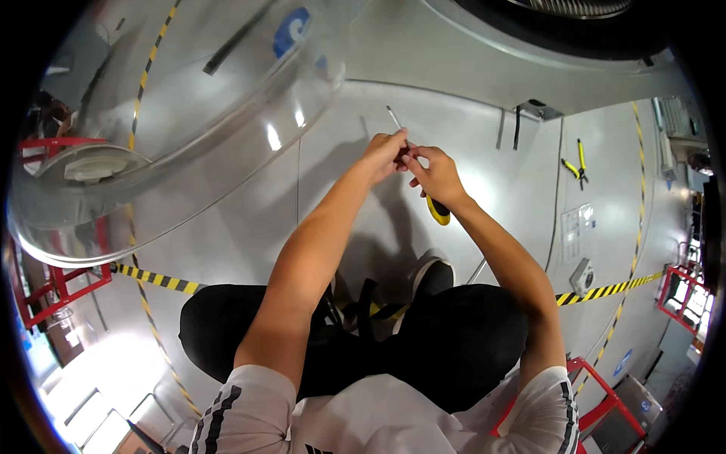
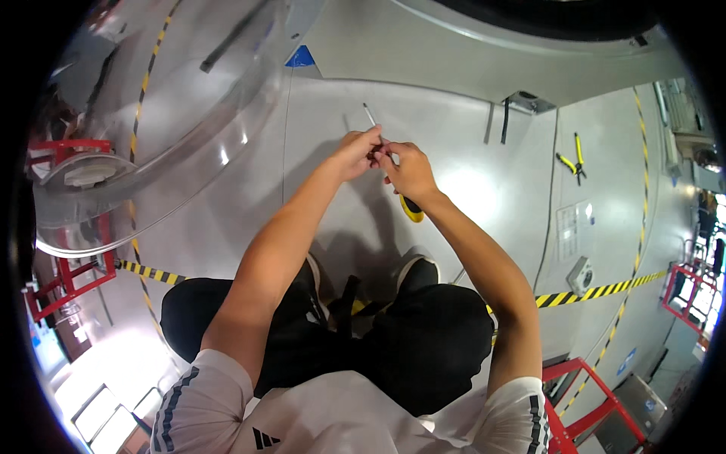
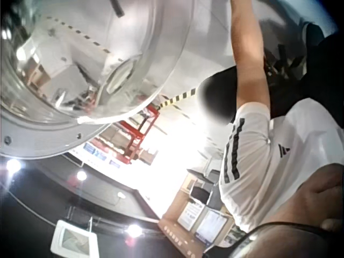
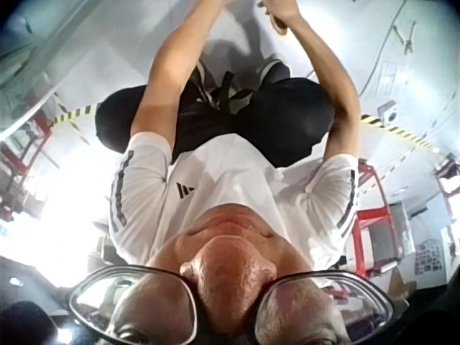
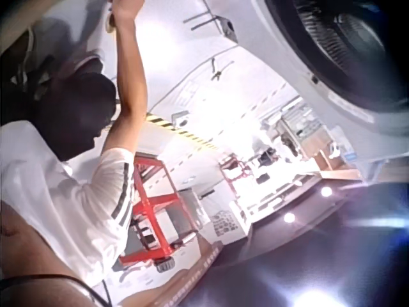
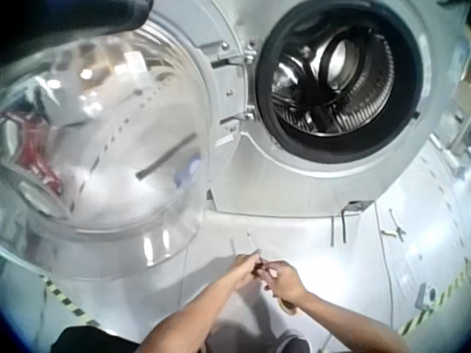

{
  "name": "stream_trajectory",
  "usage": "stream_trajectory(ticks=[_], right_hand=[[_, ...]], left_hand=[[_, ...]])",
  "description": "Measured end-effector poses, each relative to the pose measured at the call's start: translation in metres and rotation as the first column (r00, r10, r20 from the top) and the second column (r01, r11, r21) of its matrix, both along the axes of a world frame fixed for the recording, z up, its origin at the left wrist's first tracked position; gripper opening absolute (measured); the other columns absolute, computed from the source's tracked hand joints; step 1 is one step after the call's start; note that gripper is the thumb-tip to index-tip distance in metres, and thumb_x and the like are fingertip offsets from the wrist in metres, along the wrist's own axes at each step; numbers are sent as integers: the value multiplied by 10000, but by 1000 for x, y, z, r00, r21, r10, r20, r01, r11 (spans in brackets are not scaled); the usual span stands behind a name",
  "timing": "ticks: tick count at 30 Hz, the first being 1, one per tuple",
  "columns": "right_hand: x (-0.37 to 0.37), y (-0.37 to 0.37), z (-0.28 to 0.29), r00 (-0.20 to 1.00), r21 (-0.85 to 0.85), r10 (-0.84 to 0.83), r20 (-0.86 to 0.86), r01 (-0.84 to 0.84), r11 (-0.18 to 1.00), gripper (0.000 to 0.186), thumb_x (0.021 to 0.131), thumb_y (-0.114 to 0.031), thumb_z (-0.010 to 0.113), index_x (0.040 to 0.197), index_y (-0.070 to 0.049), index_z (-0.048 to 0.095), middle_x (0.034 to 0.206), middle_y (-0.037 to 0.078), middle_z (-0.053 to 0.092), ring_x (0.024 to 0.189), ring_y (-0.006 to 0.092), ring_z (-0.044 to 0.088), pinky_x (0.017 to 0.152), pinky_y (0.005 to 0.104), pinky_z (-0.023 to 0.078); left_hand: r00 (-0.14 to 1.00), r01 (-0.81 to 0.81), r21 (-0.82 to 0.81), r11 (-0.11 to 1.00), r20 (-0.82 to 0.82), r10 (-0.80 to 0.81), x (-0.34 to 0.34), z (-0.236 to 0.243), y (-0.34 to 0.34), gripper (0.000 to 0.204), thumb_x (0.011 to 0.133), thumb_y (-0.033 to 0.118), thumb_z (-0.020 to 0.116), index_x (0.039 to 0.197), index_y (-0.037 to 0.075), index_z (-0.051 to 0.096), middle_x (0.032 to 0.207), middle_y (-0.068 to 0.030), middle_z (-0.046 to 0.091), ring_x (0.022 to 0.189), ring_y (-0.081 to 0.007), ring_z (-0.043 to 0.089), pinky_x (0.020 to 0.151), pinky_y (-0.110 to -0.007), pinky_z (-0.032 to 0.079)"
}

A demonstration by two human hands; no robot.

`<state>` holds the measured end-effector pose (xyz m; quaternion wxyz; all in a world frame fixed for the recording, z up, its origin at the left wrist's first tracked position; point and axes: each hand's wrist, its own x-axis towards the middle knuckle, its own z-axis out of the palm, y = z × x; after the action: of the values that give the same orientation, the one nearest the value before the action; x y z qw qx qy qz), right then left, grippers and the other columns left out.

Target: The person unscrews and removes the door hinge assembly from a washing machine using a screwdriver and a pry tool, then detaches the rubber gasket by hand.

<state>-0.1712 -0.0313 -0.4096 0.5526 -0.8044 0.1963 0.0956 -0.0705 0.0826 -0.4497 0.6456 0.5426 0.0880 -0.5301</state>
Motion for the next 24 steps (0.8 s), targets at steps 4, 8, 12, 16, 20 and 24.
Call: stream_trajectory(ticks=[4,8,12,16,20,24], right_hand=[[-4,27,-70,965,-73,19,262,1,997,156,858,-160,618,928,-33,673,1007,167,597,676,260,659,593,351,534],[-8,47,-100,925,-212,39,377,45,976,137,820,-109,615,938,-88,681,1017,133,597,807,291,642,667,392,532],[-22,44,-102,974,-383,94,207,-8,924,222,794,-78,614,1010,-105,659,1085,116,565,865,298,628,691,390,535],[-31,34,-119,959,-532,194,208,-56,845,261,783,-64,609,1038,-102,644,1137,105,529,932,293,593,689,394,538],[-35,31,-130,939,-628,269,213,-79,774,214,789,-55,587,995,-81,638,1125,101,523,965,291,551,682,399,535],[-36,33,-131,930,-680,308,203,-92,727,180,785,-56,581,958,-76,628,1102,108,520,937,287,551,695,389,526]], left_hand=[[1000,5,72,997,-28,-3,0,-29,35,372,966,322,482,923,-33,585,863,-99,590,751,-161,536,659,-310,465],[998,-68,218,974,25,64,-1,-41,49,303,939,248,530,880,-43,591,829,-105,595,724,-176,580,625,-307,495],[975,-109,440,892,220,11,4,-61,60,127,879,90,556,883,-19,622,814,-120,616,742,-219,622,641,-319,517],[553,-58,736,675,587,-592,-1,-91,93,191,794,15,570,976,8,627,954,-139,618,878,-264,617,775,-349,508],[306,-89,728,680,669,-677,-9,-93,100,237,771,-46,557,989,17,625,1030,-148,583,978,-321,574,829,-394,485],[259,-30,758,651,635,-727,-13,-80,99,279,786,-26,577,1057,39,590,1078,-129,556,1006,-322,559,843,-404,477]])
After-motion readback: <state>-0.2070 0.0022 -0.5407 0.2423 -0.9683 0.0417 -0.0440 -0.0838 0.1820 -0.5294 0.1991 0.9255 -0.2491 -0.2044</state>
